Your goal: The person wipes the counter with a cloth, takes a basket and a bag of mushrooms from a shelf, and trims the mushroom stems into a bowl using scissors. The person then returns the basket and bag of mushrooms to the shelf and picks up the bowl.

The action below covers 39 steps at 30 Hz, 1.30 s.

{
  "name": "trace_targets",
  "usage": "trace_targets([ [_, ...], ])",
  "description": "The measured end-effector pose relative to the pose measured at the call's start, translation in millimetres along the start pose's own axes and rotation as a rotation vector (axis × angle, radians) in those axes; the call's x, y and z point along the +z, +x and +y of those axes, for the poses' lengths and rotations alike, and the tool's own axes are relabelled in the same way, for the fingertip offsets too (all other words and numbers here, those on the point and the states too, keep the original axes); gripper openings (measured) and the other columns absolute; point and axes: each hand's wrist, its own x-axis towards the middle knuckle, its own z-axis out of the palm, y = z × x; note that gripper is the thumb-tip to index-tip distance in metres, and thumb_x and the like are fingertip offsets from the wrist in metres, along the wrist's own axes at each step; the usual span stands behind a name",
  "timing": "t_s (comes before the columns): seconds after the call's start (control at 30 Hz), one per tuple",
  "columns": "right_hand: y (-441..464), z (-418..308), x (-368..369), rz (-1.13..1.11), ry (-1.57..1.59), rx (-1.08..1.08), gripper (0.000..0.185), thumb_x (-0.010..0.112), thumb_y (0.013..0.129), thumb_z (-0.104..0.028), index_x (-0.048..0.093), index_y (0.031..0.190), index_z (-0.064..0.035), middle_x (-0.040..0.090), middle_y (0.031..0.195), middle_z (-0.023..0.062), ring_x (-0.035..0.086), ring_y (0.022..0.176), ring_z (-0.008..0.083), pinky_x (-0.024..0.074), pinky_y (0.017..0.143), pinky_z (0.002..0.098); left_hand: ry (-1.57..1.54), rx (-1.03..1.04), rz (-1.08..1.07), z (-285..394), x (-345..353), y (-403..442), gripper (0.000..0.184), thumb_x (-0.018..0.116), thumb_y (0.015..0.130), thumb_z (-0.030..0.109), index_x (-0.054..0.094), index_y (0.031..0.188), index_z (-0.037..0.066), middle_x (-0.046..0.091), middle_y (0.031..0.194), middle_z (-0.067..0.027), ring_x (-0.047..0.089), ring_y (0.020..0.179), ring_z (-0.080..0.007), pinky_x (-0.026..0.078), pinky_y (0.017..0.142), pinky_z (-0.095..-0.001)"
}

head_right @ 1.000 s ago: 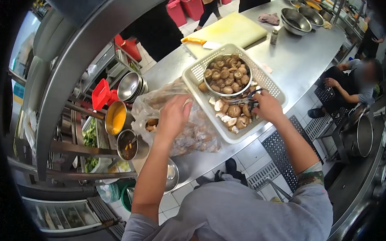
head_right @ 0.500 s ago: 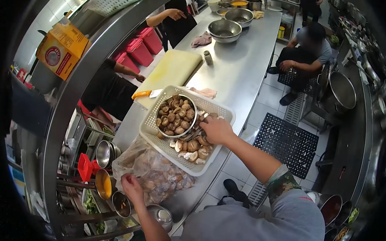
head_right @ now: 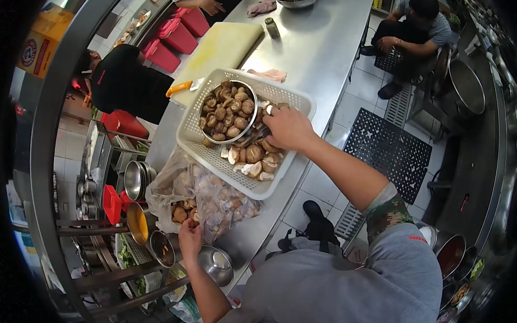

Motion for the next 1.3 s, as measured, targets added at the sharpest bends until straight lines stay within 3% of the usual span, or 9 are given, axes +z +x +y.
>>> trace_targets([
  [0.27, -6, -2, 2, 0.076, -0.108, -0.107, 0.04, 0.074, 0.078, -0.043, 0.072, 0.102, -0.0111, 0.067, 0.102, 0.008, 0.058, 0.109, 0.0274, 0.0416, 0.097, 0.0407, 0.163, 0.355, 0.121, 11, 16, 6, 0.069, 0.07, 0.08, 0.01, 0.041, 0.143, 0.004, 0.052, 0.125, -0.0233, 0.056, 0.112, -0.0411, 0.046, 0.094, -0.0461],
  [0.63, -35, -40, -16, 0.094, -0.369, -0.03, 0.043, 0.07, 0.079, -0.045, 0.073, 0.101, -0.0085, 0.067, 0.102, 0.0142, 0.062, 0.103, 0.0305, 0.0415, 0.094, 0.0471, -0.015, 0.371, 0.519, -15, -12, -13, 0.047, 0.077, 0.079, 0.012, 0.048, 0.113, 0.0, 0.054, 0.108, -0.0248, 0.056, 0.102, -0.0446, 0.046, 0.089, -0.0473],
  [0.7, -55, -61, -34, 0.092, -0.399, 0.054, 0.043, 0.069, 0.08, -0.045, 0.073, 0.101, -0.0078, 0.067, 0.103, 0.0156, 0.063, 0.1, 0.0314, 0.0426, 0.092, 0.0495, -0.443, 0.164, 0.442, -11, -43, -40, 0.047, 0.079, 0.079, 0.014, 0.047, 0.111, 0.0, 0.056, 0.1, -0.0213, 0.058, 0.093, -0.0376, 0.047, 0.085, -0.0426],
  [0.77, -78, -74, -38, 0.135, -0.427, 0.163, 0.047, 0.07, 0.08, -0.048, 0.073, 0.098, -0.0045, 0.069, 0.102, 0.0186, 0.066, 0.095, 0.0342, 0.047, 0.085, 0.0506, -0.698, 0.453, 0.544, -44, -55, -75, 0.04, 0.074, 0.085, 0.009, 0.046, 0.113, 0.003, 0.052, 0.098, -0.0086, 0.052, 0.082, -0.0193, 0.048, 0.072, -0.032],
  [0.87, -137, -98, -42, 0.339, 0.02, 0.314, 0.048, 0.068, 0.084, -0.048, 0.073, 0.095, -0.0015, 0.071, 0.093, 0.0124, 0.067, 0.082, 0.0277, 0.051, 0.074, 0.0412, -1.091, 0.235, 0.095, -81, -87, -197, 0.039, 0.063, 0.092, 0.005, 0.044, 0.126, 0.005, 0.056, 0.099, -0.0086, 0.056, 0.07, -0.0139, 0.048, 0.057, -0.0256],
  [0.97, -232, -112, -50, 0.638, 1.12, 0.457, 0.042, 0.065, 0.092, -0.045, 0.071, 0.093, -0.0039, 0.063, 0.081, -0.0022, 0.055, 0.061, 0.0095, 0.0464, 0.061, 0.0246, -1.341, 0.106, -0.164, -156, -43, -265, 0.038, 0.065, 0.092, 0.003, 0.049, 0.126, 0.009, 0.056, 0.084, -0.0032, 0.054, 0.059, -0.0115, 0.046, 0.049, -0.025],
  [1.17, -397, -134, -112, 0.839, 1.911, 0.394, 0.048, 0.051, 0.097, -0.053, 0.063, 0.102, -0.0065, 0.063, 0.079, -0.0019, 0.056, 0.062, 0.0106, 0.0498, 0.081, 0.0391, -1.476, 0.032, -0.548, -175, -13, -319, 0.03, 0.058, 0.099, 0.014, 0.051, 0.128, 0.013, 0.061, 0.093, -0.0056, 0.061, 0.068, -0.0164, 0.051, 0.054, -0.0277],
  [1.27, -453, -207, -94, 0.815, 1.839, 0.17, 0.049, 0.046, 0.101, -0.049, 0.061, 0.108, -0.0035, 0.064, 0.083, 0.0026, 0.058, 0.067, 0.0127, 0.0503, 0.082, 0.0369, -1.284, -0.119, -0.725, -177, -16, -324, 0.064, 0.069, 0.091, 0.015, 0.04, 0.148, 0.005, 0.054, 0.139, -0.0123, 0.055, 0.125, -0.0237, 0.046, 0.101, -0.038],
  [1.3, -463, -225, -77, 0.752, 1.774, 0.142, 0.048, 0.043, 0.103, -0.046, 0.061, 0.109, -0.0025, 0.064, 0.087, 0.005, 0.059, 0.071, 0.0143, 0.0504, 0.082, 0.0355, -1.425, -0.009, -0.617, -158, -26, -344, 0.031, 0.053, 0.103, 0.024, 0.051, 0.131, 0.012, 0.062, 0.095, -0.0061, 0.063, 0.07, -0.0175, 0.052, 0.055, -0.0279],
])
